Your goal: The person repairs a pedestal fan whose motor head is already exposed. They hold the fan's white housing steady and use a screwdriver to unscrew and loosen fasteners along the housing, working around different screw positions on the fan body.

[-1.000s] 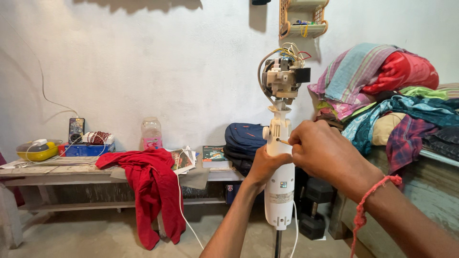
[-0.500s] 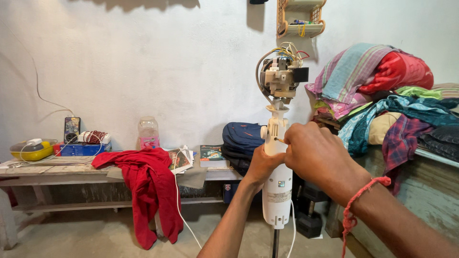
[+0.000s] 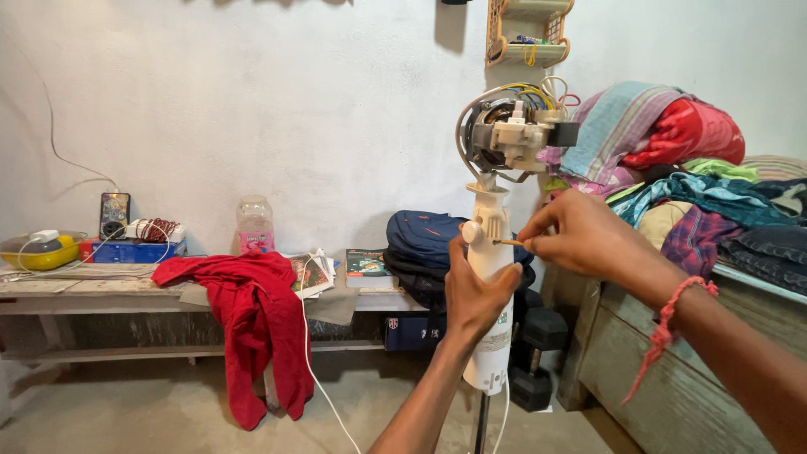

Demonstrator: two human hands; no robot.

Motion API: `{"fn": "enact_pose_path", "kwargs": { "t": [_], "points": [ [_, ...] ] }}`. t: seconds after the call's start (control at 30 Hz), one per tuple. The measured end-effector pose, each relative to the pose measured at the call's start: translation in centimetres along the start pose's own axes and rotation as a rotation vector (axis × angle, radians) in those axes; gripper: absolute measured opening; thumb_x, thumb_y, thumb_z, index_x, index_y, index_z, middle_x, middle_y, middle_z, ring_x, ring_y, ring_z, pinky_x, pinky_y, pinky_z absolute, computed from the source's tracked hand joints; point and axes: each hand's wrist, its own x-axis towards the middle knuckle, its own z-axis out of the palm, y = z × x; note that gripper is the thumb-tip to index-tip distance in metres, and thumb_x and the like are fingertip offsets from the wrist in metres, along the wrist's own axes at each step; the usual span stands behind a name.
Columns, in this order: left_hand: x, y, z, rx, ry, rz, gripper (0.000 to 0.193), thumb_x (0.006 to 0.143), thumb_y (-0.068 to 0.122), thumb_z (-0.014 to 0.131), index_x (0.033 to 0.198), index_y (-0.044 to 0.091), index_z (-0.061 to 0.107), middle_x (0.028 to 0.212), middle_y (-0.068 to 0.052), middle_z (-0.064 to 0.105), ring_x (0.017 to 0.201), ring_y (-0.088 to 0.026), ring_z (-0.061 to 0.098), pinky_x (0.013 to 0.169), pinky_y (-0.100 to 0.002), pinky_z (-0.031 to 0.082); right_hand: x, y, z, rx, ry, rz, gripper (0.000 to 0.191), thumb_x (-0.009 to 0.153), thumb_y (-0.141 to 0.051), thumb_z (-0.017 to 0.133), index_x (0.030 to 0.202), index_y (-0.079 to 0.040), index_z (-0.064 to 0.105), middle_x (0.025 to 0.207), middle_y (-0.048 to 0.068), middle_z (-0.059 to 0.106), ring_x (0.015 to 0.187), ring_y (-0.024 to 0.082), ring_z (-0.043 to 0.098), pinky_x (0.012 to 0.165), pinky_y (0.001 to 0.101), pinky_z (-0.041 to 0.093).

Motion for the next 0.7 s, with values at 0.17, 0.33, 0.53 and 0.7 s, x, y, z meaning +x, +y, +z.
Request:
{"fn": "enact_pose_path", "kwargs": {
  "t": [0.17, 0.33, 0.53, 0.7],
  "points": [
    [-1.1, 0.3, 0.0, 0.071, 0.087, 0.512, 0.069, 0.079, 0.017, 0.089, 0.139, 0.005, 0.057, 0.158, -0.029, 0.043, 0.147, -0.038, 0.047, 0.112, -0.043, 0.046, 1.2, 2.3, 0.8, 0.263, -0.084, 0.1, 0.024, 0.08, -0.014, 0.072, 0.096, -0.002, 0.085, 0.063, 0.005, 0.072, 0.05, 0.009, 0.051, 0.047, 0.0306, 0.037],
    [-0.2, 0.4, 0.9, 0.077, 0.129, 0.411, 0.025, 0.08, 0.015, 0.087, 0.102, 0.012, 0.075, 0.161, -0.029, 0.039, 0.139, -0.036, 0.057, 0.099, -0.041, 0.055, -0.1, 2.0, 0.6, 0.414, -0.125, 0.218, 0.028, 0.083, -0.015, 0.068, 0.101, -0.002, 0.085, 0.06, 0.002, 0.066, 0.045, 0.008, 0.039, 0.042, 0.0285, 0.027],
    [0.8, 0.5, 1.3, 0.162, 0.105, 0.507, 0.015, 0.083, 0.002, 0.078, 0.096, 0.009, 0.076, 0.151, -0.02, 0.057, 0.116, -0.029, 0.073, 0.093, -0.037, 0.059, -1.2, -1.4, -0.2, 0.305, -0.125, 0.346, 0.028, 0.09, -0.022, 0.068, 0.111, -0.005, 0.074, 0.065, 0.006, 0.075, 0.047, 0.017, 0.055, 0.046, 0.0316, 0.041],
    [0.9, 0.2, 1.4, 0.208, 0.144, 0.496, 0.014, 0.085, -0.001, 0.077, 0.094, 0.008, 0.075, 0.141, -0.014, 0.062, 0.096, -0.024, 0.078, 0.084, -0.034, 0.062, -5.3, -2.7, -1.1, -0.175, 0.251, -0.197, 0.04, 0.076, -0.026, 0.079, 0.109, -0.005, 0.072, 0.092, 0.012, 0.076, 0.082, 0.031, 0.074, 0.069, 0.0411, 0.056]
  ]
}}
